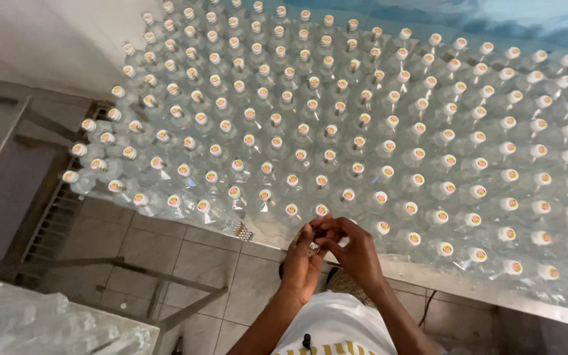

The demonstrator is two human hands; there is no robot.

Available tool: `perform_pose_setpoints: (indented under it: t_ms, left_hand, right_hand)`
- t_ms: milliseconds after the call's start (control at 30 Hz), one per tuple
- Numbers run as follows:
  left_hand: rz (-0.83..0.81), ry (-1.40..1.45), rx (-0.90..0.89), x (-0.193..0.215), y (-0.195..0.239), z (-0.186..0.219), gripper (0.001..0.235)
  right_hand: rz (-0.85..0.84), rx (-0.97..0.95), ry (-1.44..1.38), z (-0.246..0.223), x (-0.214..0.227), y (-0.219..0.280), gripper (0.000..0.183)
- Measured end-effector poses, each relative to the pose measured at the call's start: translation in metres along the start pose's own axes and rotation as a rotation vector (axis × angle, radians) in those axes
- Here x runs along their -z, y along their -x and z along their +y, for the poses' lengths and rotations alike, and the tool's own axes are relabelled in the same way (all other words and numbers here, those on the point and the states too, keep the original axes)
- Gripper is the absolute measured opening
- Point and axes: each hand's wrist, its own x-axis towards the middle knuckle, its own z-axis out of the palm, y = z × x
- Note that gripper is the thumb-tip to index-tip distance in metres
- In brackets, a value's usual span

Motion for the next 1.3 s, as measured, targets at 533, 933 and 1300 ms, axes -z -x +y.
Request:
perform_pose_setpoints:
  t_ms: [533, 933, 1300]
  left_hand:
    - [0.104, 0.015, 0.082, 0.019, -0.034, 0.004, 0.040]
    - [0.335, 0.185, 0.042, 0.009, -0.067, 0.007, 0.041]
    - [0.500, 0.443, 0.070, 0.164, -0.127, -0.110, 0.047]
  right_hand:
    - [-0.043, 0.165, 0.162, 0.008, 0.025, -0.017, 0.021]
    - [0.226, 0.097, 0.097, 0.017, 0.189, -0.274, 0.025]
    - [0.302, 0.390, 0.199, 0.137, 0.244, -0.583, 0.029]
